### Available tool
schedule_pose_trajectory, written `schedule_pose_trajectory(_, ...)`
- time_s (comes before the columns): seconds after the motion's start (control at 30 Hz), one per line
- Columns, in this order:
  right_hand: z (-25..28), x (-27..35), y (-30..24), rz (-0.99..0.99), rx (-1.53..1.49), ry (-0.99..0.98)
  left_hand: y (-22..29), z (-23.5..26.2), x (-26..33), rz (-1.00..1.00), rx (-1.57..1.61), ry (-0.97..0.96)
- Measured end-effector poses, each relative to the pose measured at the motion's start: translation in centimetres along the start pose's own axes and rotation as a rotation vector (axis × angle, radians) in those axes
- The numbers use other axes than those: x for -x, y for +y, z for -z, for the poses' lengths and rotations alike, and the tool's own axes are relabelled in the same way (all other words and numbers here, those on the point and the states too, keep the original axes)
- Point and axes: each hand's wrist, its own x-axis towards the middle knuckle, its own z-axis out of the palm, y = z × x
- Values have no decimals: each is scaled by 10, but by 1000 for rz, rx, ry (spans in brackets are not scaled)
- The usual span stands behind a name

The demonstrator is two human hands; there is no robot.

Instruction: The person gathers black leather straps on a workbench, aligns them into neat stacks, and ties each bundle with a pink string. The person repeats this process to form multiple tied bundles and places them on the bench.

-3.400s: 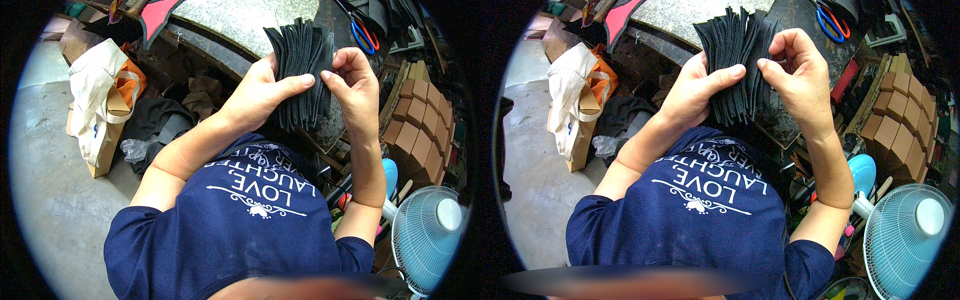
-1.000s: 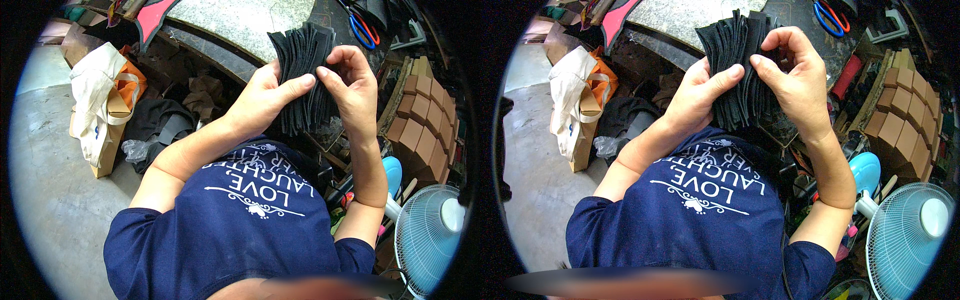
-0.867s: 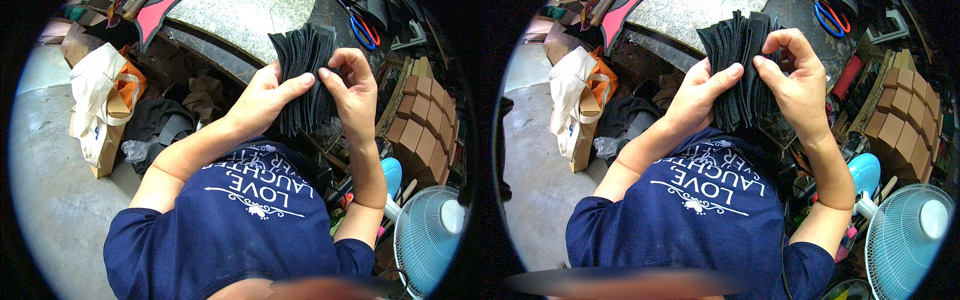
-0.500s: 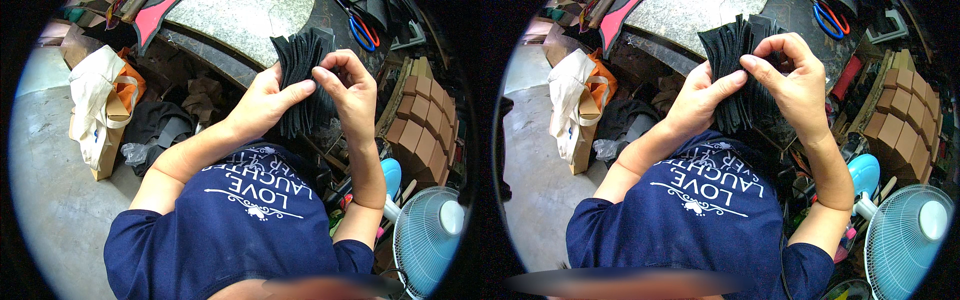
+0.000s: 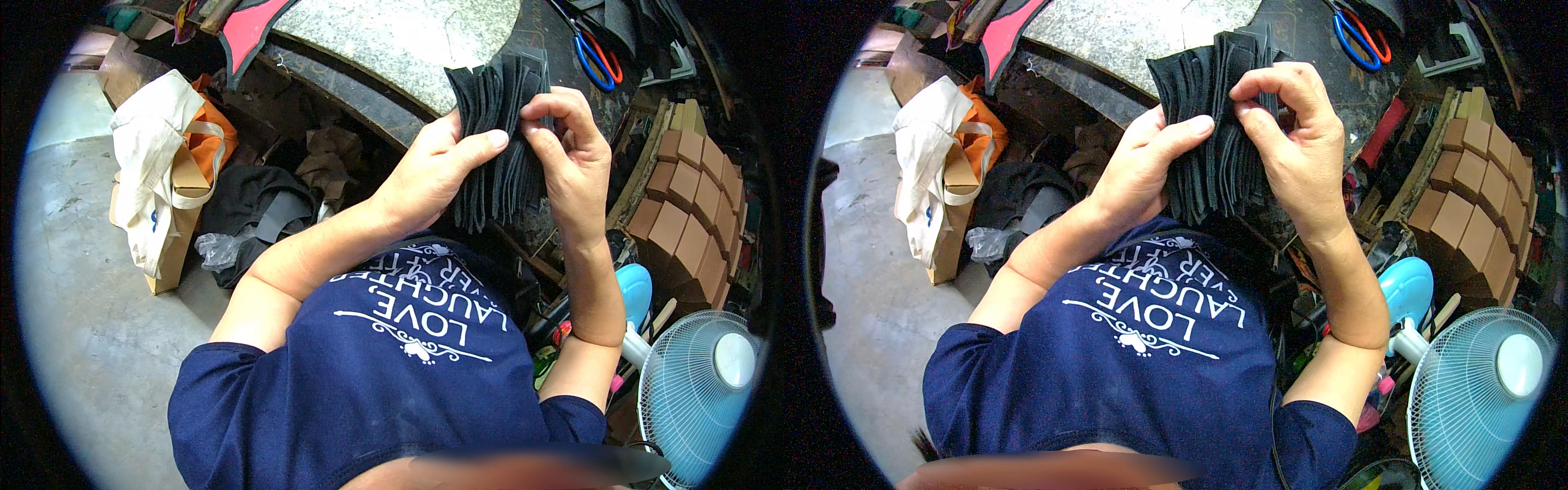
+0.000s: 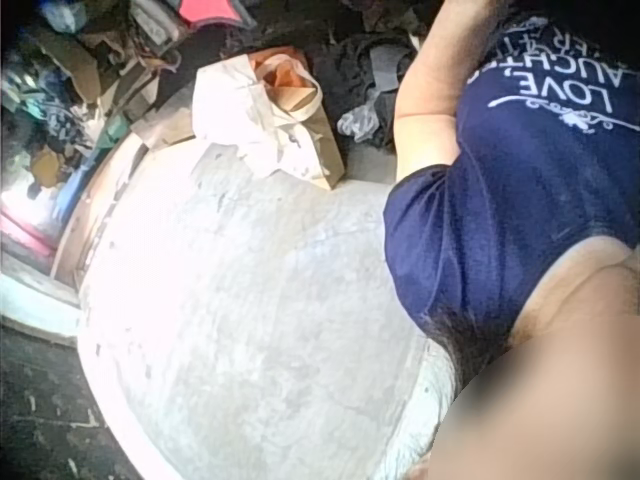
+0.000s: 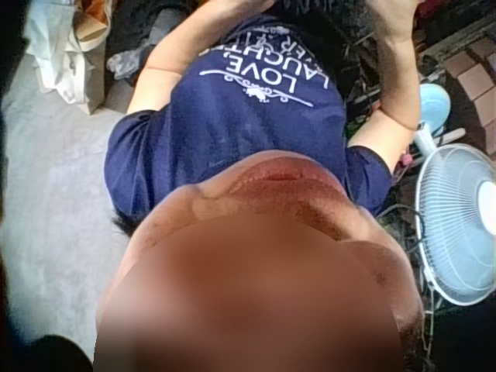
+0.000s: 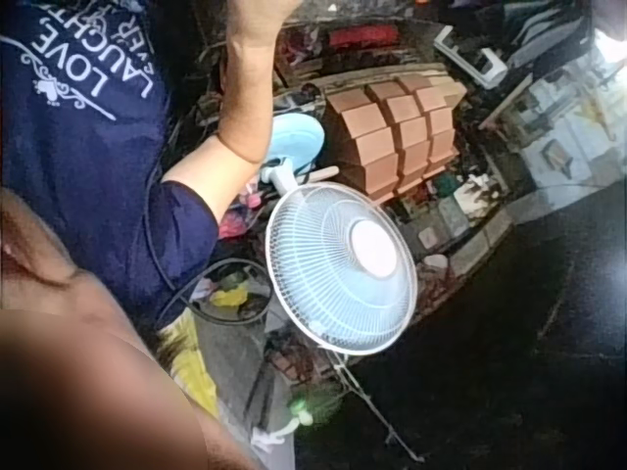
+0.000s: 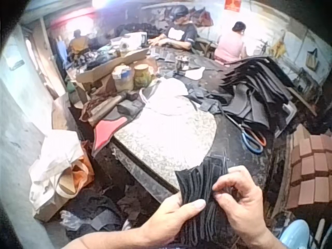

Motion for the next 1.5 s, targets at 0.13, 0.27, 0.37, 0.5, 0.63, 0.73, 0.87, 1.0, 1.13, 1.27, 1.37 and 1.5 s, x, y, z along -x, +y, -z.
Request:
schedule_pose_trajectory(0.13, -1, 2, 0, -52, -34, 4, 0, 4, 0, -4, -49, -15)
schedule_pose_trajectory(0.27, -3, 1, -1, -103, -101, 13, -1, 7, 0, -14, -42, -31)
schedule_pose_trajectory(0.37, -3, 0, -3, -143, -89, 6, -1, 8, 0, -32, -117, -24)
schedule_pose_trajectory(0.5, -5, 3, -8, -224, -140, 29, -1, 8, 0, -19, -93, -32)
schedule_pose_trajectory(0.63, -10, 4, -8, -117, -202, 111, 0, 7, 0, -1, -35, -49)
schedule_pose_trajectory(0.73, -8, -1, -3, 13, -64, 52, -1, 7, 0, -16, -35, -62)
schedule_pose_trajectory(0.87, -4, 0, -3, -60, -47, 41, -1, 7, 1, -47, -77, -84)
schedule_pose_trajectory(1.0, -3, 2, -5, -109, -35, 42, 0, 6, 3, -77, -148, -96)
schedule_pose_trajectory(1.13, -4, 1, -6, -81, -38, 53, 0, 5, 4, -101, -196, -120)
schedule_pose_trajectory(1.27, -3, 1, -10, -89, -5, 49, -3, 4, 4, -83, -149, -132)
schedule_pose_trajectory(1.37, -3, 5, -13, -107, -52, 75, -3, 4, 3, -24, -114, -96)
schedule_pose_trajectory(1.5, -4, 5, -12, -46, -80, 80, -5, 4, 2, -6, -15, -77)
